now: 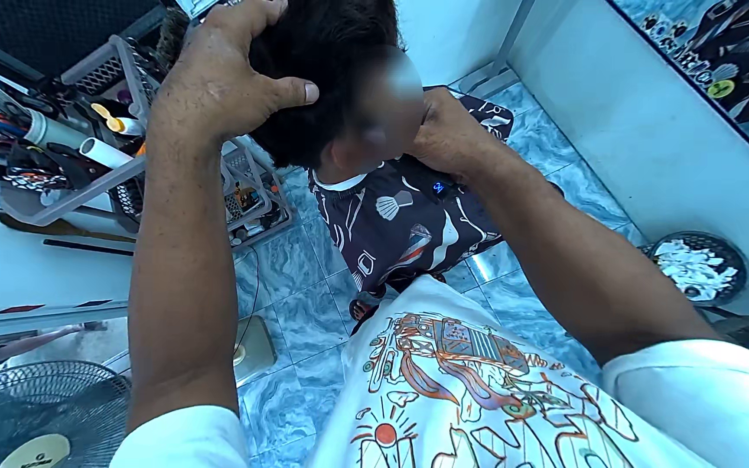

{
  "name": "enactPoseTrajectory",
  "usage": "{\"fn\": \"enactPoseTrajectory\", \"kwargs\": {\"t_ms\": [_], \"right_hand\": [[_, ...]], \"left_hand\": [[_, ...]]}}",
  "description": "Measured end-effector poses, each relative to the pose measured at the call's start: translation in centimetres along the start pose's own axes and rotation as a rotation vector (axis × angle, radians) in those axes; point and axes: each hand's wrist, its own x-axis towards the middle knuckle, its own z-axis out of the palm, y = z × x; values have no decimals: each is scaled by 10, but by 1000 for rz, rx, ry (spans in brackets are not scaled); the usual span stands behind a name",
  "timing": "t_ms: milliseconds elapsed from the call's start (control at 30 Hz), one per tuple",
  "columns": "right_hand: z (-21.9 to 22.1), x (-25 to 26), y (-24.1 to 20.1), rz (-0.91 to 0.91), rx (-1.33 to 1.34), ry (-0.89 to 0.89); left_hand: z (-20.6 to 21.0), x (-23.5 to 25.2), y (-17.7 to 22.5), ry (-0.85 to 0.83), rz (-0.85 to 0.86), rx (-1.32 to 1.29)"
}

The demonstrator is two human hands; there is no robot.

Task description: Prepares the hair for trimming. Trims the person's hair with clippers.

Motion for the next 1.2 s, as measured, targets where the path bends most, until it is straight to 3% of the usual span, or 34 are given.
{"fn": "enactPoseTrajectory", "kwargs": {"t_ms": [167, 300, 433, 567, 700, 833, 933, 1067, 1200], "right_hand": [[-2, -1, -1, 39, -108, -8], [-1, 2, 0, -59, 12, -19], [-3, 2, 0, 5, -107, -10], [-6, 3, 0, -45, 28, -34], [-8, 2, -3, 40, -113, -38], [-11, 5, -5, -19, -18, -53], [-10, 4, -4, 7, -141, -42], [-7, 3, -4, -70, 9, -50], [-2, -1, 0, -18, -283, -17]], "left_hand": [[-1, 0, 0, 0, -14, 32], [0, 1, -2, -3, -15, 21], [0, 1, -2, -4, -6, 17], [-1, 1, -2, -6, 8, 13], [-1, 2, -2, -9, 9, 17], [-1, 1, -1, -4, 5, 15], [-1, 1, 1, -9, 8, 23], [0, 3, -3, -2, 31, 15], [-1, 3, -1, -4, -2, 21]]}}
